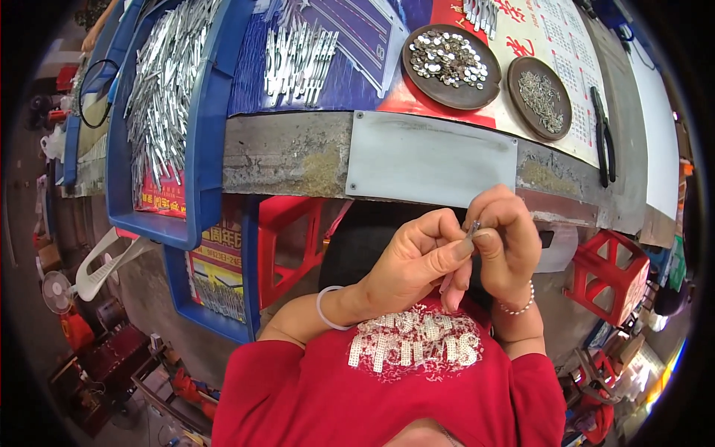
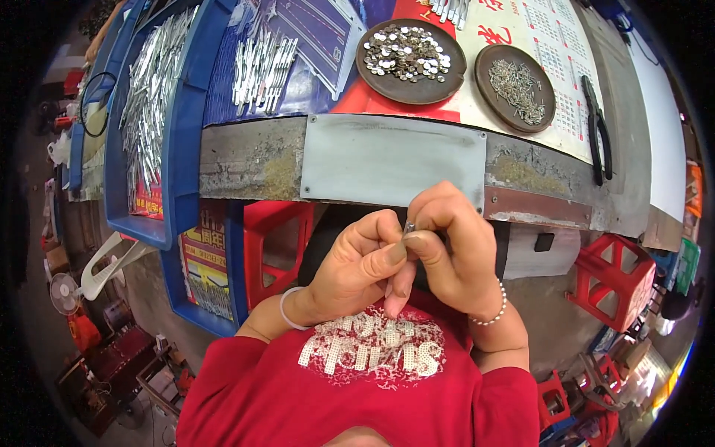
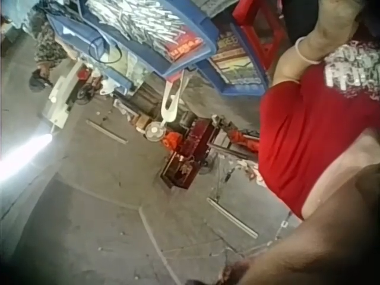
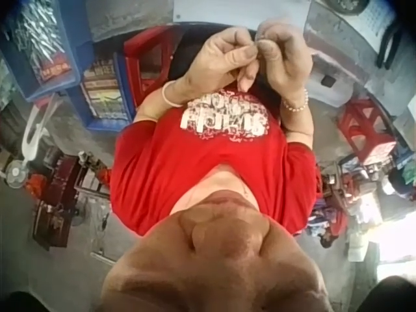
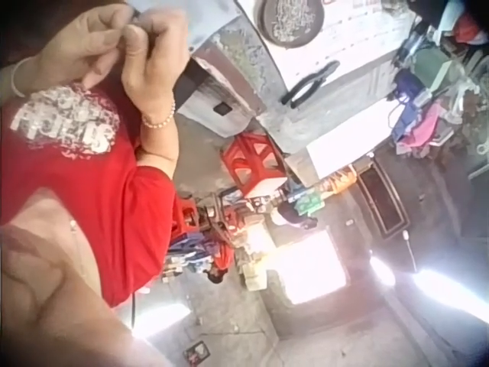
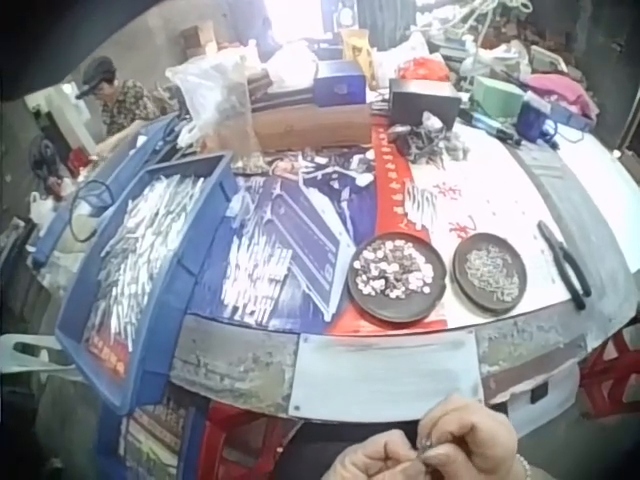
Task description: Assembling small circular components onto thin metal strips by hand.
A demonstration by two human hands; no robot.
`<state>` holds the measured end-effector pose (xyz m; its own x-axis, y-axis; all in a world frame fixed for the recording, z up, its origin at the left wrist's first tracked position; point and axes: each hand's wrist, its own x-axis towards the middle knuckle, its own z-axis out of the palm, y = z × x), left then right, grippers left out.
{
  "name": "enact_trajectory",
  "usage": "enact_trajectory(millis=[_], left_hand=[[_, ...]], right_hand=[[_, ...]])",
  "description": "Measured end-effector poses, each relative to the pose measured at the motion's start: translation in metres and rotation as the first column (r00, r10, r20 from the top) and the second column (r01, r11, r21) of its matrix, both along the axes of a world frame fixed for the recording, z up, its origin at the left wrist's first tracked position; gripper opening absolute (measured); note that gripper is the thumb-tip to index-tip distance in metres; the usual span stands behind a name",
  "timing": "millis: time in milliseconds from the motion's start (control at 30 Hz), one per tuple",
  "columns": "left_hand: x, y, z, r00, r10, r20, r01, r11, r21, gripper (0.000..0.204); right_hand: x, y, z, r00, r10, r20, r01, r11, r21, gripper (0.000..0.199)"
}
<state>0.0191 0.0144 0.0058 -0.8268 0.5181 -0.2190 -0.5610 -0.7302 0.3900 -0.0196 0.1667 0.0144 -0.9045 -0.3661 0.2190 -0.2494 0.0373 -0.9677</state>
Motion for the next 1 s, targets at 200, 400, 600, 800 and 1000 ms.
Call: enact_trajectory(millis=[200,400,600,800,1000], left_hand=[[0.003,0.005,-0.008,0.998,0.061,0.026,-0.057,0.991,-0.117,0.013],[0.003,0.003,-0.009,0.997,0.067,0.040,-0.062,0.989,-0.133,0.013],[0.002,-0.001,-0.004,1.000,-0.001,0.018,0.003,0.997,-0.077,0.014],[0.008,0.003,-0.007,1.000,-0.017,0.001,0.017,0.996,-0.091,0.016],[0.009,0.002,-0.001,0.999,-0.030,-0.013,0.029,0.999,-0.043,0.014]], right_hand=[[0.011,-0.008,-0.015,0.911,-0.160,-0.379,0.277,0.920,0.277,0.010],[0.002,-0.006,-0.014,0.927,-0.093,-0.365,0.207,0.935,0.288,0.011],[-0.002,0.001,-0.012,0.961,-0.089,-0.262,0.126,0.984,0.128,0.013],[0.006,0.002,-0.016,0.979,-0.064,-0.195,0.085,0.991,0.100,0.014],[0.011,0.000,-0.008,0.979,-0.066,-0.193,0.077,0.996,0.049,0.013]])
